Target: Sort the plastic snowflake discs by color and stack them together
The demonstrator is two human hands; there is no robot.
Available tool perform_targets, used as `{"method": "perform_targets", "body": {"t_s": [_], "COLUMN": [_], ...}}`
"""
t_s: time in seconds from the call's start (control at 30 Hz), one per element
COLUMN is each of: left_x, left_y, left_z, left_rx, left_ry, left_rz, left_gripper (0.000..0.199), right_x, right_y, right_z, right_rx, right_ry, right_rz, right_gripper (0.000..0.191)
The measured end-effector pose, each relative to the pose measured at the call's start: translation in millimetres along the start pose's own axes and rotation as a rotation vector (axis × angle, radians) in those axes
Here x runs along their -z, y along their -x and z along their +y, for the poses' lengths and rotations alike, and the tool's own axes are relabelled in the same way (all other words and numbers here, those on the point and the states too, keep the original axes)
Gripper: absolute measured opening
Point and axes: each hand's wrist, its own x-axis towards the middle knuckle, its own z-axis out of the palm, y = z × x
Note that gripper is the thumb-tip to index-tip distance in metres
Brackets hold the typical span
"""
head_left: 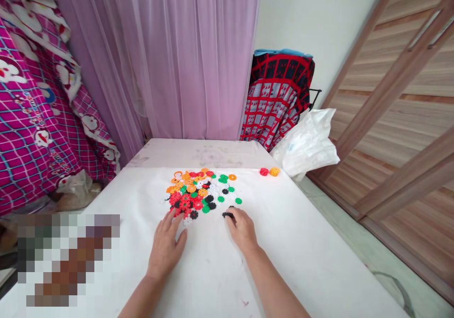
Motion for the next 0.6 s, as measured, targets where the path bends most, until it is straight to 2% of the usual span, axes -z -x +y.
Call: {"method": "perform_targets", "body": {"t_s": [0.07, 0.17, 0.27, 0.4, 0.6], "left_x": [-0.3, -0.8, -0.6, 0.5, 0.5], "left_y": [0.4, -0.3, -1.4, -1.7, 0.5], "left_z": [-0.3, 0.0, 1.0, 2.4, 2.3], "left_rx": [0.001, 0.007, 0.018, 0.024, 0.035], "left_ry": [0.037, 0.09, 0.125, 0.151, 0.136], "left_rz": [0.001, -0.006, -0.01, -0.004, -0.005], "left_gripper": [0.043, 0.043, 0.043, 0.042, 0.042], "right_x": [-2.9, -4.6, -2.1, 3.1, 13.0], "right_y": [-0.8, -10.5, -22.5, -29.1, -27.7], "right_z": [8.9, 23.9, 34.7, 36.2, 23.9], "right_rx": [-0.109, -0.325, -0.426, -0.419, -0.34], "right_ry": [-0.147, -0.336, -0.427, -0.287, 0.063], "right_rz": [0.053, 0.147, 0.103, -0.059, -0.057], "right_gripper": [0.017, 0.029, 0.03, 0.016, 0.025]}}
